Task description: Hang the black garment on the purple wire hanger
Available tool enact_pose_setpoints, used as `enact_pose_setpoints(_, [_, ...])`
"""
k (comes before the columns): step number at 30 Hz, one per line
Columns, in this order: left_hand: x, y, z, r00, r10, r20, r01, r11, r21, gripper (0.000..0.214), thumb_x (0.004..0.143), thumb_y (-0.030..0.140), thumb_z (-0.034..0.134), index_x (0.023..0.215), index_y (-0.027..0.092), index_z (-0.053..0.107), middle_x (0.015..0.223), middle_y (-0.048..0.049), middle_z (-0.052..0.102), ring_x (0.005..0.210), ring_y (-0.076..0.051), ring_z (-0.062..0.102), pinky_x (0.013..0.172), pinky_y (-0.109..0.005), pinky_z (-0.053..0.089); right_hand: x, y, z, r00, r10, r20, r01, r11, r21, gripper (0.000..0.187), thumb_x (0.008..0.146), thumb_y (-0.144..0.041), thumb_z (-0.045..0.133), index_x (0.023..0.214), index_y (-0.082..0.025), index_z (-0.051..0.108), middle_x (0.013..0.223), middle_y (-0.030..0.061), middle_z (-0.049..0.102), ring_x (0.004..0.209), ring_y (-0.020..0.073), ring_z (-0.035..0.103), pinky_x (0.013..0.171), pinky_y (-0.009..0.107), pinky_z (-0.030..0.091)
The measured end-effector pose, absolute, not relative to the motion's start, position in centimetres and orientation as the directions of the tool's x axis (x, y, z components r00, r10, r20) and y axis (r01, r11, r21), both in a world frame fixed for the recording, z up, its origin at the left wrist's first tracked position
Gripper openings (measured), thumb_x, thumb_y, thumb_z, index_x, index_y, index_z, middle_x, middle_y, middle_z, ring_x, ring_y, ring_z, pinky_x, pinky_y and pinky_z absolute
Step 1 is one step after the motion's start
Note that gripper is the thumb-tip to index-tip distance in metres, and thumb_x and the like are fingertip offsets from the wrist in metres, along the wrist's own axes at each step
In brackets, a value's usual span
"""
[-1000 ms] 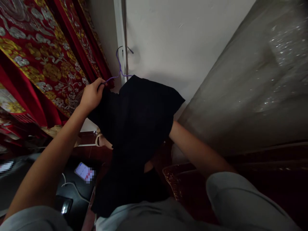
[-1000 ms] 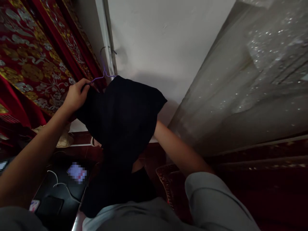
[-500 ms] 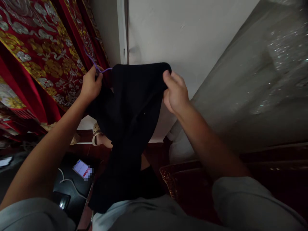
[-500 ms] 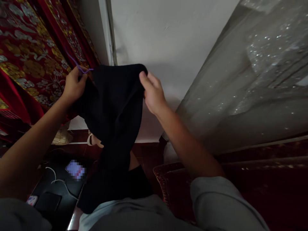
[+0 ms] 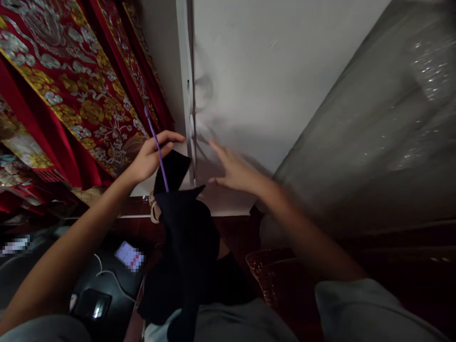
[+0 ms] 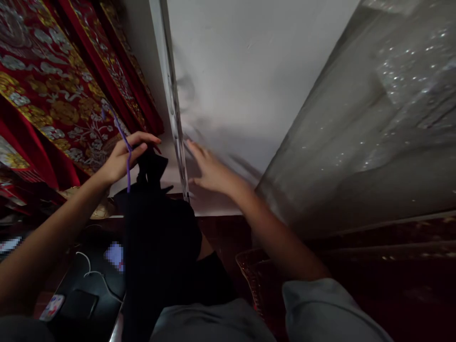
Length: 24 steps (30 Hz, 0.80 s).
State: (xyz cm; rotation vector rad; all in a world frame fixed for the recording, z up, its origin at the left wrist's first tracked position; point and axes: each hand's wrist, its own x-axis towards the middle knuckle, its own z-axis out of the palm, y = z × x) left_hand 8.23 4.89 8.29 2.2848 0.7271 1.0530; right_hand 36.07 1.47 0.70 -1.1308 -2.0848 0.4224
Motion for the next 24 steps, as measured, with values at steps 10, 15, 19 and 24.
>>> enact_pose_setpoints(10, [11.9,-1.0,6.6,0.627,0.702,0.338,0.159,-0.54,0.826,0.036,0.106,0.033,0.045,0.136,0.028,0.065,0.151,-0.0037,0.06,0.145,-0.024,0.053,0.127,-0.043,0.039,28.0,2.1,-5.8,-0.333,0.657,0.676,0.513,0.728,-0.455,0.061,0.084,-0.062,0.061,0.144,-0.051,0.054,0.144,-0.0075,0.06,0.149,0.0357,0.038,0.122,0.064,0.036])
enact_pose_setpoints(15, [6.6,-0.8,7.3,0.626,0.77,0.125,0.217,-0.326,0.92,0.045,0.101,0.043,0.057,0.145,0.032,0.059,0.142,-0.0088,0.067,0.137,-0.028,0.061,0.115,-0.046,0.051,31.3,1.8,-5.3,-0.183,0.577,0.796,0.546,0.733,-0.406,0.074,0.077,-0.044,0.072,0.147,-0.043,0.047,0.131,0.0044,0.062,0.126,0.0363,0.054,0.105,0.064,0.051])
enact_pose_setpoints(19, [0.8,-1.7,9.3,0.525,0.843,-0.116,0.353,-0.092,0.931,0.062,0.106,0.065,0.023,0.13,0.031,0.069,0.115,-0.0105,0.079,0.095,-0.027,0.078,0.082,-0.047,0.064,34.1,1.2,-2.9,-0.157,0.616,0.772,0.747,0.585,-0.315,0.089,0.07,-0.031,0.076,0.152,-0.029,0.042,0.135,0.0141,0.054,0.126,0.0418,0.053,0.106,0.067,0.046])
enact_pose_setpoints(24, [1.2,-2.4,10.4,0.472,0.827,0.305,0.754,-0.558,0.347,0.03,0.102,0.04,0.049,0.11,0.024,0.073,0.106,-0.0079,0.079,0.096,-0.027,0.074,0.087,-0.044,0.059,33.9,-0.5,-0.4,-0.207,0.697,0.687,0.832,0.495,-0.251,0.097,0.069,-0.031,0.081,0.157,-0.026,0.038,0.132,0.0174,0.052,0.124,0.0441,0.054,0.104,0.066,0.046])
